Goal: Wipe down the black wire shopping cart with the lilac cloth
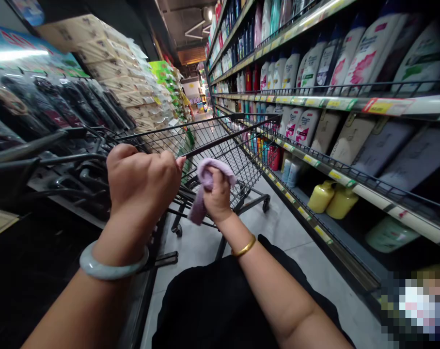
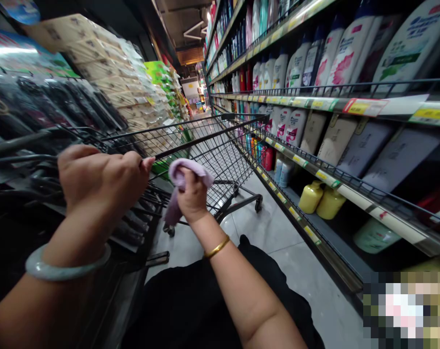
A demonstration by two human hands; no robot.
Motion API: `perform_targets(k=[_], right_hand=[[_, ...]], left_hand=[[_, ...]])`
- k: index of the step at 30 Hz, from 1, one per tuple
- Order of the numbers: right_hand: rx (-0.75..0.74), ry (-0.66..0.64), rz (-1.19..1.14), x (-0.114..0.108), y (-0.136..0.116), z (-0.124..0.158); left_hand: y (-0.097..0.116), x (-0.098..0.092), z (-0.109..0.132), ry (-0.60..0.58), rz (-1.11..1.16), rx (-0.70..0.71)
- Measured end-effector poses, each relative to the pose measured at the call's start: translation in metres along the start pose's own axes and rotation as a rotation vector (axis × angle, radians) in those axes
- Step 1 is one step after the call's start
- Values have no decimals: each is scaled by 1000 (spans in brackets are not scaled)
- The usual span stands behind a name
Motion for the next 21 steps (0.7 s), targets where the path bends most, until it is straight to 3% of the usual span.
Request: perform_targets(k=[2,4,9,11,14,16,21], right_hand=[[136,82,91,-1,11,1],[146,130,95,0,9,1],[-171,-82,-81,6,-13,4],[-85,-58,-68,3,1,1],[196,106,72,-5,32,-3],[274,153,134,-5,39,-3],[-18,-77,-20,5,20,8]], left_hand=[[-2,1,1,-4,-50,23],[-3,3,2,-8,-90,41],[-5,3,3,-15,-150,84],[-6,1,3,-26,-145,81],[-5,-1,2,-56,-108,32],[-5,1,1,-73,-92,5],[-10,11,1,-70,-144,34]])
Point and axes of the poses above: each hand's wrist, its own z-axis away from the middle knuckle, its own x-axis out of the palm, y = z × x, the point moved 2 cm from there along -z, towards the middle knuckle, and after that the axes turned 10 degrees about y, right-handed, at the moved point
